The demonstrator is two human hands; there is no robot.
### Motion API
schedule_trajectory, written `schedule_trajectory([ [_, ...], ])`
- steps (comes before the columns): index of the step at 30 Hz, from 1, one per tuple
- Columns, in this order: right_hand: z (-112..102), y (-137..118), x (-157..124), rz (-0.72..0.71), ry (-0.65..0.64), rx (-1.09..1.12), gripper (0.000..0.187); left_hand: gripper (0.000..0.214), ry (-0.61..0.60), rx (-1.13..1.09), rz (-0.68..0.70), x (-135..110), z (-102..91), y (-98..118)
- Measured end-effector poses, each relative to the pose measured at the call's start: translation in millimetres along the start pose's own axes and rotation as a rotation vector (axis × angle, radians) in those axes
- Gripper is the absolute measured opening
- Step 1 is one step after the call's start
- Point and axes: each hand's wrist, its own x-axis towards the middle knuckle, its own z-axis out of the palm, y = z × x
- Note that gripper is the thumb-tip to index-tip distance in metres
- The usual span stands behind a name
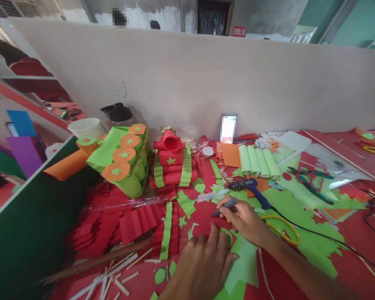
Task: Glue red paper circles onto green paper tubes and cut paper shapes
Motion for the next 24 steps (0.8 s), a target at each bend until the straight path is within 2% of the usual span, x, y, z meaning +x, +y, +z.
schedule_trajectory([
  [6,0,2,1,0.004,0.084,-0.027,0.031,0.030,0.005,-0.015,-0.014,0,0.6,1],
  [11,-1,4,0,0.004,0.062,-0.016,0.028,0.029,-0.038,-0.038,-0.011,1,-1.9,-1],
  [15,-1,4,0,0.024,0.091,-0.010,0.031,0.031,-0.033,-0.049,-0.015,2,-3.5,-4],
  [20,-1,0,0,0.017,0.031,0.011,0.029,0.033,-0.022,-0.079,0.010,1,-4.3,-8],
  [24,-3,0,0,0.018,0.068,-0.006,0.030,0.034,-0.003,-0.075,0.009,0,-4.3,-10],
])
